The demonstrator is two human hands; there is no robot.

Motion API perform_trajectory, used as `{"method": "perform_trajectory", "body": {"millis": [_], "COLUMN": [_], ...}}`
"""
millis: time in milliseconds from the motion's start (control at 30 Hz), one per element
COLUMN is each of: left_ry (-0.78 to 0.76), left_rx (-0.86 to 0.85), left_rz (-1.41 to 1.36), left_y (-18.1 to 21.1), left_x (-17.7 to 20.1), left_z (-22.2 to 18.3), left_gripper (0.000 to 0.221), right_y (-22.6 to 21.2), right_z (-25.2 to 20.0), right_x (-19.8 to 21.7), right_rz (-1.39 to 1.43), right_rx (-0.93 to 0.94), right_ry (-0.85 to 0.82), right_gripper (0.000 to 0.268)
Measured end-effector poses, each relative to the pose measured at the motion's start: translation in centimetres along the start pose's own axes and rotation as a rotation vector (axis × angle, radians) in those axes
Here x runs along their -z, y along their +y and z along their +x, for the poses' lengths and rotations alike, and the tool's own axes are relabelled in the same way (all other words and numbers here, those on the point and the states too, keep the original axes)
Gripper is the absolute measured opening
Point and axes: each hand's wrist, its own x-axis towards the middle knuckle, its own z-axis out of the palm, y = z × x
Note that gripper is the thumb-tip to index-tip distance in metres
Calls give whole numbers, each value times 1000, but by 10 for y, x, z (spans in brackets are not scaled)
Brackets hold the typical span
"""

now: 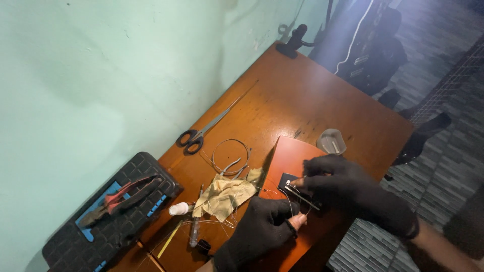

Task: Inserting guitar strings into the bridge and securing them with bridge pins.

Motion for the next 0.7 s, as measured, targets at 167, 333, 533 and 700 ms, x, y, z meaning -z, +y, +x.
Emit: {"method": "perform_trajectory", "body": {"millis": [167,333,533,700], "left_ry": [63,42,104,160], "left_rx": [19,62,92,43], "left_rz": [126,52,161,148], "left_y": [-26,-13,-19,0], "left_x": [-5,-3,-5,-6], "left_z": [-2,0,0,1], "left_gripper": [41,27,41,26], "right_y": [-17,22,15,-1], "right_z": [0,24,17,3], "right_x": [-19,-14,-3,4], "right_rz": [366,-177,-651,-599], "right_rx": [-341,1128,1211,1028], "right_ry": [33,-22,101,7], "right_gripper": [21,26,12,17]}}
